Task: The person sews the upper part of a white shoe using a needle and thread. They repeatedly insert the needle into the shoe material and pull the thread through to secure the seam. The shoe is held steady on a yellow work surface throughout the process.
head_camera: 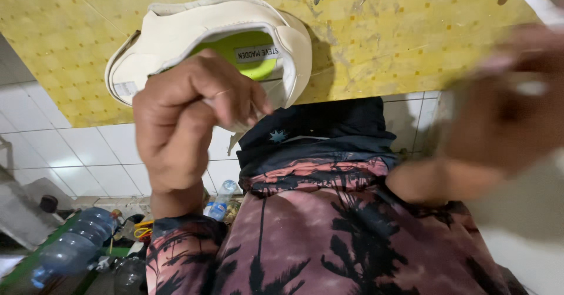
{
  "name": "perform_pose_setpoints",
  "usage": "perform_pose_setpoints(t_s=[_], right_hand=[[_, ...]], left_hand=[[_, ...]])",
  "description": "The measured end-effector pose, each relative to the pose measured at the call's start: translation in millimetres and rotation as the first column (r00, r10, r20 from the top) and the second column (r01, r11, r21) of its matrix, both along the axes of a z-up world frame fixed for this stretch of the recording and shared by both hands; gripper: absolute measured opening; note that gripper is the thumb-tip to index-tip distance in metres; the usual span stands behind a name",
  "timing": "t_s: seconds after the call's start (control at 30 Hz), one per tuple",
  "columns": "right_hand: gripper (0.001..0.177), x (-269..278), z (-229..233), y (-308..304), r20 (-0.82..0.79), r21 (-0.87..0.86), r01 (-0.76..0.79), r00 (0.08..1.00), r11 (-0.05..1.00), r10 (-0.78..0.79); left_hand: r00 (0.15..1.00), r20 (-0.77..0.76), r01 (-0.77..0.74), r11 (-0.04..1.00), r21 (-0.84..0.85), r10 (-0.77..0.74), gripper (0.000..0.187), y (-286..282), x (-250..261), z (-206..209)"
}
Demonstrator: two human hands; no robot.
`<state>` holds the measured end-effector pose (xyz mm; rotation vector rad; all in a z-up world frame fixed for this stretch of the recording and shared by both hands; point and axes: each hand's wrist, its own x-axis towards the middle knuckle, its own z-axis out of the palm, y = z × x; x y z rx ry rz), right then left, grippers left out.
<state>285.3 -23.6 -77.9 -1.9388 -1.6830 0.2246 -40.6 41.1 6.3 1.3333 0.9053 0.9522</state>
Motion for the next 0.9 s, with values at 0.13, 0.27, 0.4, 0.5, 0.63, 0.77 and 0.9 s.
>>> perform_pose_setpoints(t_s=[0.13, 0.27, 0.4, 0.5, 0.63, 0.77, 0.9], right_hand=[[0.033, -92.2, 30.5, 36.4, -0.449, 0.071, -0.556, 0.724, 0.828, 0.524], [0.029, -106.2, 39.6, 36.7, -0.499, 0.100, -0.549, 0.694, 0.830, 0.519], [0.018, -107.3, 43.9, 38.9, -0.620, 0.071, -0.550, 0.629, 0.832, 0.469], [0.014, -107.6, 40.0, 38.7, -0.643, 0.079, -0.543, 0.613, 0.836, 0.459], [0.015, -110.3, 23.3, 34.6, -0.536, 0.208, -0.541, 0.634, 0.815, 0.558], [0.019, -114.6, 32.1, 36.4, -0.581, 0.266, -0.540, 0.571, 0.799, 0.580], [0.018, -116.1, 29.0, 34.1, -0.599, 0.253, -0.523, 0.575, 0.814, 0.556]], left_hand=[[0.884, -0.464, 0.077, 0.960, 0.268, 0.058, 0.021, 9.1, 16.1, 12.9], [0.795, -0.603, 0.088, 0.972, 0.220, 0.064, 0.018, 11.7, 25.4, 19.5], [0.733, -0.677, 0.122, 0.963, 0.240, 0.076, 0.027, 16.1, 30.9, 14.5], [0.697, -0.710, 0.109, 0.964, 0.243, 0.100, 0.034, 18.4, 36.0, 12.5], [0.694, -0.704, 0.090, 0.953, 0.290, 0.149, 0.039, 16.8, 38.1, 5.2], [0.710, -0.680, 0.081, 0.939, 0.334, 0.181, 0.038, 15.9, 38.1, -0.3], [0.708, -0.698, 0.110, 0.961, 0.253, 0.103, 0.033, 20.0, 32.3, 7.3]])
